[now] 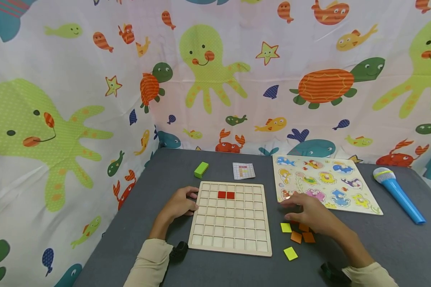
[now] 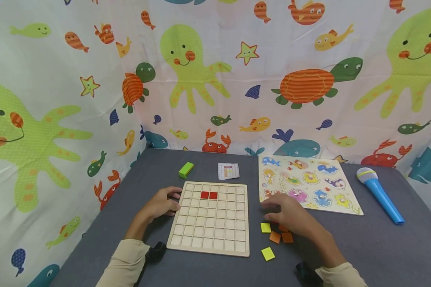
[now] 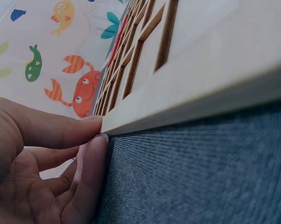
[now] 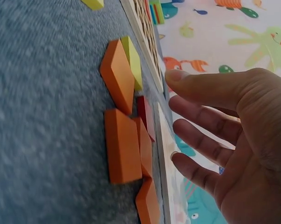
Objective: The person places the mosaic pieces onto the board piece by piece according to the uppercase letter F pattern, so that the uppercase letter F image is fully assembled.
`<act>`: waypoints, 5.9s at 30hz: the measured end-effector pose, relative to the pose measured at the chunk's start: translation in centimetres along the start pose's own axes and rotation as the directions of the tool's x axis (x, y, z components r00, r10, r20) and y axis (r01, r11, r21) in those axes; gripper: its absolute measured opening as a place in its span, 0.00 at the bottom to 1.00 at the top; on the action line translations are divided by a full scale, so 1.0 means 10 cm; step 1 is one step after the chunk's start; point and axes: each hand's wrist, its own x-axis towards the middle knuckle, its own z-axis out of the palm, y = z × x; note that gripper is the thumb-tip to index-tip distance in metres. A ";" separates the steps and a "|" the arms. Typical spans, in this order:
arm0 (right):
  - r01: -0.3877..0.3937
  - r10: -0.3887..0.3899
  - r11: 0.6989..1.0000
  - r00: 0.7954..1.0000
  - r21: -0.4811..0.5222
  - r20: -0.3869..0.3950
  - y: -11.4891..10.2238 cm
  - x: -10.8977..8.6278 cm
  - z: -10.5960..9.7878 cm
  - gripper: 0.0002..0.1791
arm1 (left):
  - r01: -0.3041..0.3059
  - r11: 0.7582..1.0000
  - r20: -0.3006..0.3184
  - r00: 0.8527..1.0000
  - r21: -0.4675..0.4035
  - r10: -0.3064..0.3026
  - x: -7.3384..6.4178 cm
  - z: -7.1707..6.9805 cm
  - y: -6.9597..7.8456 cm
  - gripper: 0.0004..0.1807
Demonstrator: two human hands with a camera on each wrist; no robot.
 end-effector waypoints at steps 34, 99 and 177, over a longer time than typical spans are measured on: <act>-0.084 0.070 0.991 0.989 0.103 0.128 0.22 -0.06 -0.08 0.23 | 0.010 1.000 0.004 1.000 -0.004 -0.010 0.01 -0.01 -0.01 0.35; 0.043 -0.042 0.998 0.999 -0.051 0.029 -0.05 0.24 0.12 0.16 | -0.017 0.999 0.005 1.000 -0.028 0.017 -0.02 0.01 -0.02 0.34; 0.138 -0.138 0.990 0.990 0.003 0.028 -0.52 1.12 0.63 0.15 | -0.012 1.000 -0.002 1.000 -0.024 0.011 -0.01 0.02 -0.02 0.35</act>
